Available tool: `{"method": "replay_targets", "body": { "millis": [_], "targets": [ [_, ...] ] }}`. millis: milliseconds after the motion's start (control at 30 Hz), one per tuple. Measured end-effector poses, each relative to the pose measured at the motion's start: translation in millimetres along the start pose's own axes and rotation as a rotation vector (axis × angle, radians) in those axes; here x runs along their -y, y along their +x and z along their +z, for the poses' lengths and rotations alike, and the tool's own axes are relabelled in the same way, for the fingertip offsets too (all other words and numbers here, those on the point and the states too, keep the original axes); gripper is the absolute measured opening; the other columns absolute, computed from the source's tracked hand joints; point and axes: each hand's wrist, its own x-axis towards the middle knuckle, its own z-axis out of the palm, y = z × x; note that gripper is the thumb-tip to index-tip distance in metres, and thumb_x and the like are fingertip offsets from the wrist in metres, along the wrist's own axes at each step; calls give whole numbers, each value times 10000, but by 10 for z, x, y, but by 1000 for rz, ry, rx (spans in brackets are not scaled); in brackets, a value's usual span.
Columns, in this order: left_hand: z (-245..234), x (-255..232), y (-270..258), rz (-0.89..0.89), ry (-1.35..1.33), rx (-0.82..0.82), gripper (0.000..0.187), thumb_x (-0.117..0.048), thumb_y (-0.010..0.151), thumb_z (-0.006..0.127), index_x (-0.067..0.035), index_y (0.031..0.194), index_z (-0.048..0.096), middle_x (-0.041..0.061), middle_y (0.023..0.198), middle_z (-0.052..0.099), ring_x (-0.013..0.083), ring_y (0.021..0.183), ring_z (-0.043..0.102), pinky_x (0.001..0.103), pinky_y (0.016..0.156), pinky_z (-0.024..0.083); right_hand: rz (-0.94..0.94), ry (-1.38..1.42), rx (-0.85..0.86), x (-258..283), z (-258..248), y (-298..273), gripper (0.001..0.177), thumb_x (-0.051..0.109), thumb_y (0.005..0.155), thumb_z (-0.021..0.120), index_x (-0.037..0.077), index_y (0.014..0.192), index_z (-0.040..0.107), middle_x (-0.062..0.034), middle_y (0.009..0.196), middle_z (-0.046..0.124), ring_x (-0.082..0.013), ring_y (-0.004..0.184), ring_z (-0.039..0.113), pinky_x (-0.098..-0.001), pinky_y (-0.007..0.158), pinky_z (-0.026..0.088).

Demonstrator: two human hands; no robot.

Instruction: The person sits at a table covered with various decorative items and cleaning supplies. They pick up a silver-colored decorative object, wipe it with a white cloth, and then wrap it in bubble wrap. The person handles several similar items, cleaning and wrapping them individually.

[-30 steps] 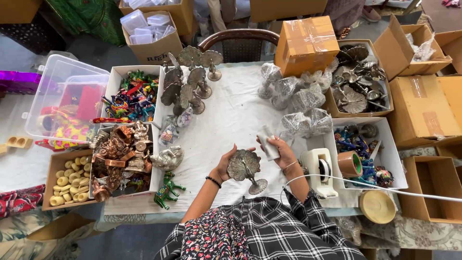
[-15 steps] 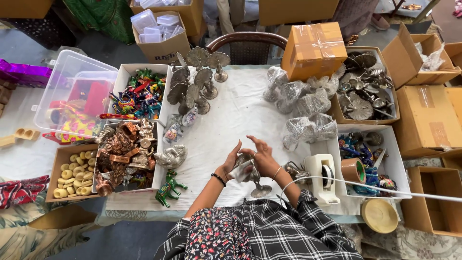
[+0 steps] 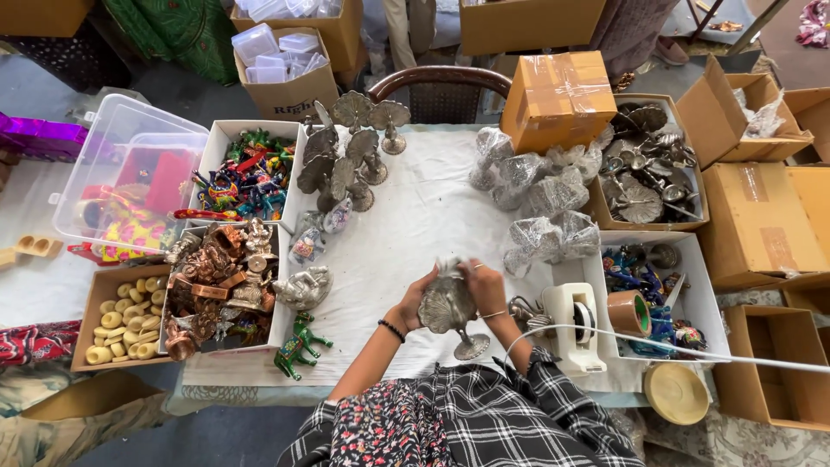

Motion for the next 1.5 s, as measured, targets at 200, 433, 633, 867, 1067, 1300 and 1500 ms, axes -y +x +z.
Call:
{"method": "replay_targets", "body": {
  "millis": [200, 433, 633, 867, 1067, 1300, 1500],
  "targets": [
    [34, -156, -154, 92, -169, 282, 739, -580, 1033, 427, -27, 1522, 467, 261, 1474, 543, 459, 1319, 553, 554, 1125, 470, -20, 459, -308, 114, -326, -98, 367, 9, 991, 576, 109, 1327, 686, -194, 1210, 732, -263, 1039, 734, -339, 855, 579],
    [112, 32, 229, 592, -592, -130, 567, -238, 847, 478, -153, 1407, 464, 206, 1416, 545, 425, 1253, 562, 612, 1039, 493, 740, 1334, -160, 219, 20, -163, 416, 309, 1010, 533, 138, 1383, 602, -4, 1281, 703, -132, 1021, 668, -312, 909, 545],
    [551, -47, 120, 793, -187, -283, 764, -26, 733, 405, -146, 1486, 434, 154, 1443, 529, 336, 1289, 556, 476, 1078, 494, 813, 1527, -234, -288, 284, -200, 411, 341, 967, 664, 28, 1233, 648, -17, 1096, 724, -112, 949, 656, -297, 866, 528],
    [619, 4, 107, 914, 450, -313, 736, 17, 814, 437, -68, 1544, 405, 133, 1525, 505, 217, 1379, 513, 311, 1160, 420, 773, 1324, -194, -741, 551, -400, 304, 208, 944, 754, 6, 1159, 682, -56, 1009, 734, -98, 853, 652, -252, 772, 483],
    [495, -67, 11, 704, 465, -336, 802, 29, 769, 379, -79, 1556, 489, 179, 1233, 690, 266, 952, 616, 378, 845, 533, 870, 1542, -112, -444, 106, -343, 305, 320, 952, 679, 38, 1069, 685, -18, 920, 728, -108, 784, 657, -266, 687, 508],
    [394, 54, 235, 856, 805, -349, 604, -44, 908, 486, -60, 1511, 513, 145, 1399, 640, 214, 1215, 640, 326, 1040, 506, 998, 1271, -209, -443, 303, -391, 251, 319, 946, 755, 73, 916, 717, -11, 819, 679, -116, 694, 553, -278, 608, 405],
    [-449, 350, 769, 510, -321, -580, 460, -121, 983, 495, 68, 1402, 484, 265, 1305, 592, 411, 1213, 586, 523, 1023, 509, 515, 366, -486, -40, -166, -319, 425, 356, 926, 823, -11, 765, 678, -93, 724, 604, -190, 710, 514, -341, 637, 429]
  ]
}}
